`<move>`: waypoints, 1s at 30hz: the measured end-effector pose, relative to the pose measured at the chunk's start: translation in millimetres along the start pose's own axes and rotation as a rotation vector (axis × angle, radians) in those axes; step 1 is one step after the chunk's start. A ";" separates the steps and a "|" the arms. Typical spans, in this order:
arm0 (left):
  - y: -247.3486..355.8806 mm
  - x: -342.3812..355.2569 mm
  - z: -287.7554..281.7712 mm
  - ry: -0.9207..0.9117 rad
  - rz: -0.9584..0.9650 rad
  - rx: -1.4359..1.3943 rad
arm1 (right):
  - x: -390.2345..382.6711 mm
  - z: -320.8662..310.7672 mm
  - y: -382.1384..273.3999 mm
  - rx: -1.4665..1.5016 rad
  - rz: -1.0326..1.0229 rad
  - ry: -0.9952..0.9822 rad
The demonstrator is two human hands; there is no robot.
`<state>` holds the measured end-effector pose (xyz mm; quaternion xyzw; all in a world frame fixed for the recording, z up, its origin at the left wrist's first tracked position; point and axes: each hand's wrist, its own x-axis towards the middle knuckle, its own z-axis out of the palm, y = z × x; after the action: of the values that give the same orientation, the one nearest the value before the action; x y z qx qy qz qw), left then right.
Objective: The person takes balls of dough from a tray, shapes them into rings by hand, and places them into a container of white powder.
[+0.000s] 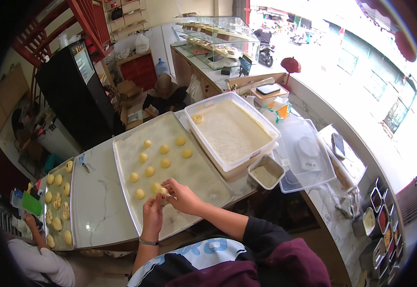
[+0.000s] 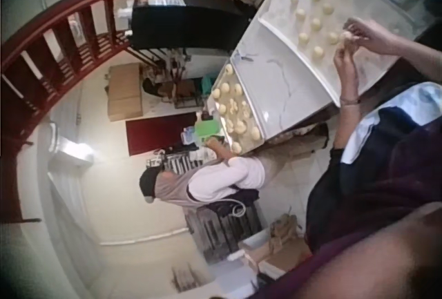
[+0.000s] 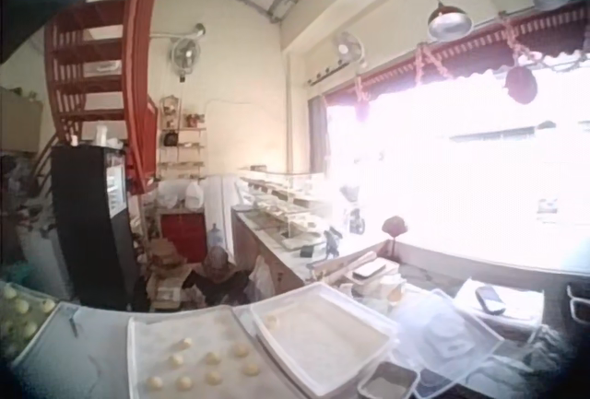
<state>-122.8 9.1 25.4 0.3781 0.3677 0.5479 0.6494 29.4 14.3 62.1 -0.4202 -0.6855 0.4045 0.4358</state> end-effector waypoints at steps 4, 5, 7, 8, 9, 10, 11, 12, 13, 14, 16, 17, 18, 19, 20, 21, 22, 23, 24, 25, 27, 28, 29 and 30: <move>11.3 -3.1 15.6 0.061 0.094 0.074 | 2.0 -11.8 -8.3 -0.195 -0.077 -0.001; 9.2 -2.4 14.3 0.083 0.117 0.035 | 0.9 -12.6 -11.0 -0.186 -0.076 -0.006; 5.0 0.1 11.5 0.129 0.165 -0.041 | -0.8 -13.8 -16.0 -0.167 -0.074 -0.019; 4.3 -1.4 12.3 0.119 0.167 -0.088 | -0.3 -15.9 -17.6 -0.087 -0.022 0.010; 4.1 -3.3 14.0 0.109 0.171 -0.135 | 1.2 -18.7 -19.2 -0.009 0.030 0.039; 6.1 -4.2 15.6 0.096 0.173 -0.179 | 2.6 -20.0 -20.1 0.072 0.082 0.072; 9.2 -4.2 16.5 0.072 0.136 -0.178 | 3.2 -18.3 -20.3 0.061 0.028 0.103; 12.9 -3.9 17.1 0.048 0.099 -0.177 | 2.5 -16.5 -20.0 -0.008 -0.045 0.073; 14.5 -4.2 16.4 0.024 0.059 -0.175 | 0.1 -14.1 -18.7 -0.076 -0.115 0.044; 15.2 -4.4 13.4 0.052 0.075 -0.167 | -1.0 -12.5 -17.8 -0.143 -0.185 0.015; 16.8 -5.1 7.5 0.109 0.108 -0.153 | -1.2 -17.7 -15.5 0.054 0.037 -0.005; 17.3 -6.2 7.7 0.097 0.083 -0.169 | -0.1 -19.8 -15.4 0.152 0.148 -0.015; 19.2 -7.8 9.5 0.086 0.059 -0.185 | 1.7 -20.1 -15.7 0.151 0.112 -0.008; 20.4 -8.3 10.4 0.074 0.035 -0.201 | 3.4 -20.3 -17.4 0.151 0.076 -0.001; 20.9 -7.5 8.4 0.051 0.010 -0.179 | 4.2 -19.8 -18.6 0.150 0.039 0.005; 22.6 -7.9 4.8 0.031 -0.011 -0.159 | 3.0 -16.6 -19.6 0.100 0.004 -0.009; 23.3 -6.7 3.0 0.006 -0.035 -0.138 | 0.7 -13.5 -19.3 0.050 -0.030 -0.017; 24.0 -6.1 2.2 0.039 0.017 -0.151 | -0.3 -11.9 -18.8 -0.001 -0.065 -0.025; 24.9 -5.8 1.8 0.072 0.069 -0.163 | 0.7 -13.6 -16.8 0.109 0.022 -0.027; 25.3 -6.0 1.2 0.107 0.120 -0.174 | 1.8 -16.4 -13.2 0.220 0.109 -0.028; 25.7 -6.8 1.3 0.083 0.015 -0.156 | 3.0 -17.2 -10.6 0.282 0.147 -0.025; 25.3 -6.8 1.2 0.070 -0.038 -0.147 | 3.6 -16.4 -10.6 0.233 0.096 -0.022; 24.5 -7.0 0.6 0.050 -0.045 -0.135 | 4.3 -15.7 -11.5 0.184 0.044 -0.023; 23.3 -7.1 -0.2 0.030 -0.052 -0.124 | 3.8 -15.3 -13.4 0.159 0.051 -0.055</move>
<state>-134.0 4.7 46.6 0.3192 0.3527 0.5582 0.6799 39.8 16.4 79.8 -0.3902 -0.6520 0.4801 0.4383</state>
